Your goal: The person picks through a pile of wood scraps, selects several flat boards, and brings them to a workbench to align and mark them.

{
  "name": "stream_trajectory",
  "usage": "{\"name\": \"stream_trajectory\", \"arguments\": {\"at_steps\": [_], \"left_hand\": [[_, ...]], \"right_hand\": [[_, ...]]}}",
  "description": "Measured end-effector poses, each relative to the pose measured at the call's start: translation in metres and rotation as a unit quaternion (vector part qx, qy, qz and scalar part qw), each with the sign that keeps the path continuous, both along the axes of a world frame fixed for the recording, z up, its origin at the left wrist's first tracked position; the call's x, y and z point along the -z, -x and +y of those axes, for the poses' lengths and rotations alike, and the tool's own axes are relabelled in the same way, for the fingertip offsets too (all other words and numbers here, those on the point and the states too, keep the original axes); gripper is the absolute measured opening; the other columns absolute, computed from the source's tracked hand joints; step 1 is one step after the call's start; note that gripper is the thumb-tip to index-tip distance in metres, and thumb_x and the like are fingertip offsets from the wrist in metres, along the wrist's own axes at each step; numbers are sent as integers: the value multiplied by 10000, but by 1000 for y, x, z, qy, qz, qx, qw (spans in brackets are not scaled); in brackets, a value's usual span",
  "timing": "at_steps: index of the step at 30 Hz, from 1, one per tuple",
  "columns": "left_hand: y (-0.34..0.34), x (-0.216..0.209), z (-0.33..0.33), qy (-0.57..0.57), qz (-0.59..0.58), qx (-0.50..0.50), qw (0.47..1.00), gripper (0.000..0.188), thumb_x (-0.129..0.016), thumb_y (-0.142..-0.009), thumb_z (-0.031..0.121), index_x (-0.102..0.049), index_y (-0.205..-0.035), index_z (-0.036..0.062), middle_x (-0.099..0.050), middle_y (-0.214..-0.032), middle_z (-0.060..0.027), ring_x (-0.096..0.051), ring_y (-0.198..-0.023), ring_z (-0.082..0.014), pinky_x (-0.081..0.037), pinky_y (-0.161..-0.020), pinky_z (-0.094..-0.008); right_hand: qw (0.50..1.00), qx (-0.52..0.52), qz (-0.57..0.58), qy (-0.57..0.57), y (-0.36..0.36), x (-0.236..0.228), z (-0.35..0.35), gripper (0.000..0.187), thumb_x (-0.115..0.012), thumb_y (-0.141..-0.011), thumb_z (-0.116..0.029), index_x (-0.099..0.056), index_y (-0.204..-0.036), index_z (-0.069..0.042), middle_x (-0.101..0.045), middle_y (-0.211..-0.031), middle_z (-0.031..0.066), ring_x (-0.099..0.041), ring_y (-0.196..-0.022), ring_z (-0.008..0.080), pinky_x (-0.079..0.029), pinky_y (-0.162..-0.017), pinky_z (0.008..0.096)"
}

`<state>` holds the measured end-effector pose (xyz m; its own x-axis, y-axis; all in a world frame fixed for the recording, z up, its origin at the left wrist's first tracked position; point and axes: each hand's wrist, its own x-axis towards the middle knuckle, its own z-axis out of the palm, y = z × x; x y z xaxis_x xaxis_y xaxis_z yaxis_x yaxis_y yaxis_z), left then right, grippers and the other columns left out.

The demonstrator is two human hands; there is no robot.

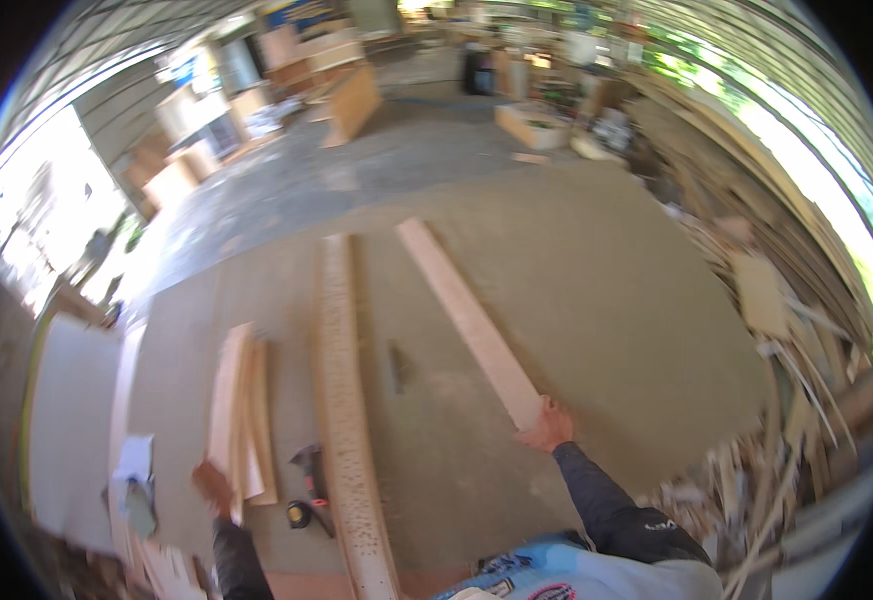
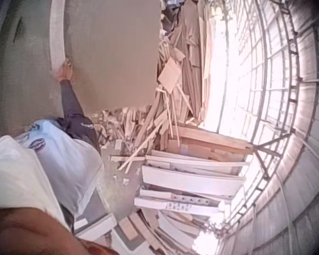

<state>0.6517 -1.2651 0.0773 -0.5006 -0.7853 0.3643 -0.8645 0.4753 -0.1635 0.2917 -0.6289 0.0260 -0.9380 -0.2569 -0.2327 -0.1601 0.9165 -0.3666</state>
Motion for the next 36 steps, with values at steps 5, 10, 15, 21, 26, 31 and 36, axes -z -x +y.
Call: {"name": "stream_trajectory", "arguments": {"at_steps": [5,10,15,21,26,31,36], "left_hand": [[-105,46,1,-128,-11,-92,987,294,-534,-925,186,-613,-1130,-9,-648,-990,-226,-637,-925,-368,-498,-801,-475],[-67,43,72,-102,62,12,993,399,-582,-906,191,-578,-1245,-18,-641,-1073,-242,-618,-1004,-401,-489,-894,-482],[-4,2,123,-118,172,68,976,360,-577,-922,189,-603,-1197,-42,-644,-1112,-233,-619,-1019,-377,-490,-896,-461],[114,-51,232,-98,316,229,916,338,-560,-943,200,-625,-1152,-59,-646,-1133,-217,-623,-1014,-340,-497,-875,-432],[244,-52,388,-204,368,393,817,335,-546,-961,210,-642,-1114,-72,-647,-1151,-204,-626,-1010,-310,-502,-858,-407],[336,-22,581,-306,283,508,754,281,-618,-910,121,-644,-1088,-95,-647,-1147,-197,-613,-1035,-293,-502,-874,-370],[346,-17,817,-411,116,606,671,218,-656,-862,115,-688,-1016,-36,-684,-1087,-167,-637,-1034,-274,-496,-901,-363]], "right_hand": [[997,64,-47,16,-85,-4,102,868,-801,-572,-403,-391,-1209,21,-600,-1070,243,-616,-994,393,-503,-850,459],[979,197,25,55,-178,3,183,832,-795,-546,-428,-450,-1151,27,-629,-990,228,-632,-930,395,-492,-831,466],[949,295,68,86,-233,-7,209,805,-778,-544,-493,-523,-1118,10,-666,-945,198,-644,-904,377,-484,-805,462],[847,485,118,186,-288,7,288,771,-822,-556,-484,-574,-1113,-12,-669,-947,181,-641,-894,355,-471,-815,449],[698,662,179,206,-349,18,395,730,-834,-581,-461,-600,-1090,6,-675,-949,189,-656,-879,349,-496,-792,439],[568,800,143,128,-412,57,501,719,-812,-581,-497,-611,-1048,11,-685,-927,201,-667,-861,374,-516,-769,458],[425,902,31,71,-480,66,584,750,-768,-557,-544,-636,-1014,36,-686,-948,218,-667,-882,387,-523,-788,449]]}}
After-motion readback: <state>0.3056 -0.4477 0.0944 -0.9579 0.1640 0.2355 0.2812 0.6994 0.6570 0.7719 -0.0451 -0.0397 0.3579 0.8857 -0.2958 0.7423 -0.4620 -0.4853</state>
